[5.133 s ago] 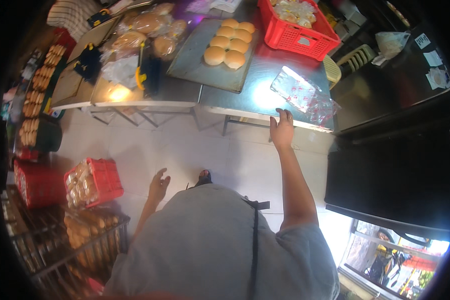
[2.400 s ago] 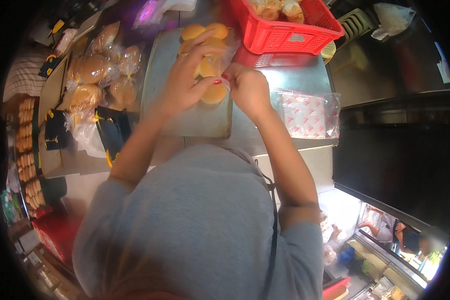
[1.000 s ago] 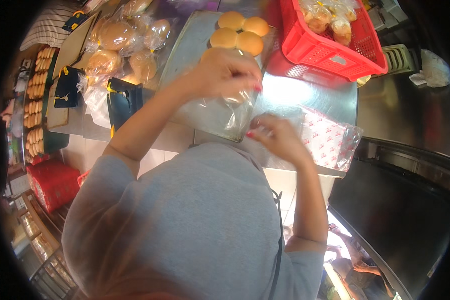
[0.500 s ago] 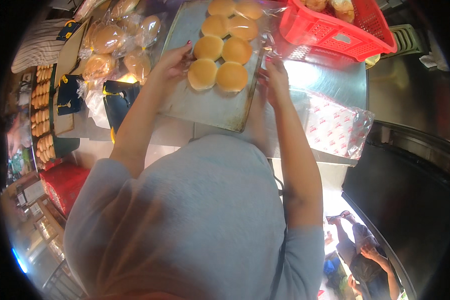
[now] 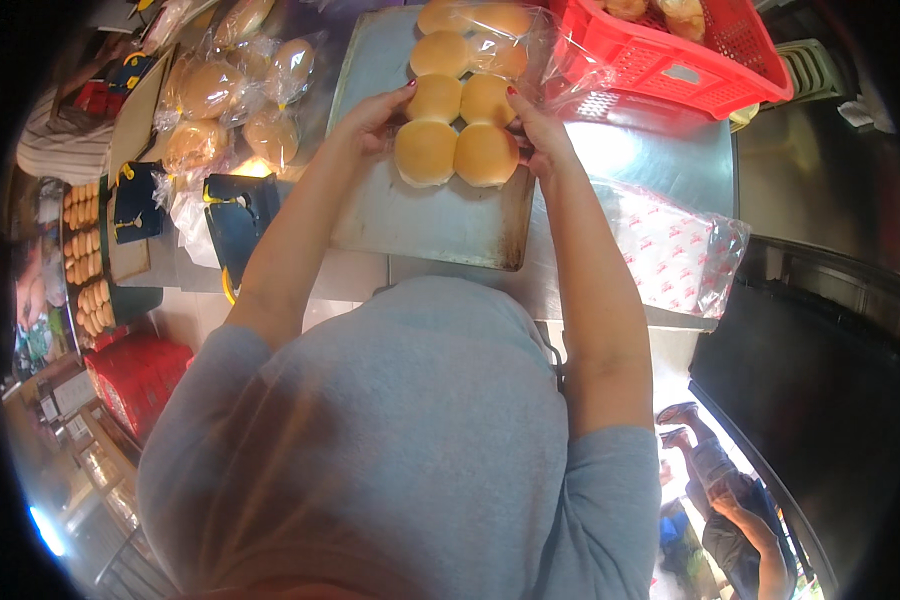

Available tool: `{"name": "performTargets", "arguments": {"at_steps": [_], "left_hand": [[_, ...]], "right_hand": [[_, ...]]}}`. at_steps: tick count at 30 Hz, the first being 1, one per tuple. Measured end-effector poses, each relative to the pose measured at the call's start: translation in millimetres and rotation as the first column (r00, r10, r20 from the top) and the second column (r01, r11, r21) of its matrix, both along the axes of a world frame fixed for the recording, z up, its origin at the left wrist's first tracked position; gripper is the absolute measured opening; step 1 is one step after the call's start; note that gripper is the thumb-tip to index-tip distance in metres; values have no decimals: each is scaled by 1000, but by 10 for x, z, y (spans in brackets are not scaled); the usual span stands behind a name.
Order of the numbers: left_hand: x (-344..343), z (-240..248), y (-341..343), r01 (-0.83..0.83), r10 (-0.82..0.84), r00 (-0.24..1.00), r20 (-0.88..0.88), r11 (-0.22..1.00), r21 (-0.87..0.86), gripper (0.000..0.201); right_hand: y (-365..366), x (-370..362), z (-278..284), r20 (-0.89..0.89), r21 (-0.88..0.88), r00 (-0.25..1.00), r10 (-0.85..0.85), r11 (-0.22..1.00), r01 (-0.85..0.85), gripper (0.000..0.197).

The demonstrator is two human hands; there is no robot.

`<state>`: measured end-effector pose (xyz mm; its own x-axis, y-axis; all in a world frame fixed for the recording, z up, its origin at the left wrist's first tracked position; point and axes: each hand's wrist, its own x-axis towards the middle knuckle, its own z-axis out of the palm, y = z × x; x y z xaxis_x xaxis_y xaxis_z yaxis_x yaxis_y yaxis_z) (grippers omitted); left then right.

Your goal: The person packs round bread rolls into clear plastic bags and places them on a display counter. They also handle cash, opening a drawer to retrieve coins and closing it afterward. The person interacts with a customer, handing over a bag of bread and receiving payment.

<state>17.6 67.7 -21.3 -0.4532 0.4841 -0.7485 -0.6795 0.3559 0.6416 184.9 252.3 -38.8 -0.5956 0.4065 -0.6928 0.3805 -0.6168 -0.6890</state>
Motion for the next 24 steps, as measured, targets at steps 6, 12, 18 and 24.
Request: {"name": "performTargets", "arguments": {"at_steps": [6, 12, 18, 24], "left_hand": [[-1, -45, 143, -140, 94, 983, 158, 940, 310, 43], [76, -43, 130, 33, -20, 997, -68, 980, 197, 46], [210, -137, -23, 13, 82, 976, -203, 904, 427, 54], [256, 228, -38, 88, 164, 939, -303, 736, 671, 50]], "right_hand": [[117, -131, -171, -138, -116, 982, -127, 987, 111, 39], [-58, -90, -212, -176, 232, 984, -14, 971, 56, 33], [-167, 22, -162, -455, 71, 881, -130, 981, 181, 43], [-231, 106, 172, -662, -10, 727, -184, 971, 237, 41]]}}
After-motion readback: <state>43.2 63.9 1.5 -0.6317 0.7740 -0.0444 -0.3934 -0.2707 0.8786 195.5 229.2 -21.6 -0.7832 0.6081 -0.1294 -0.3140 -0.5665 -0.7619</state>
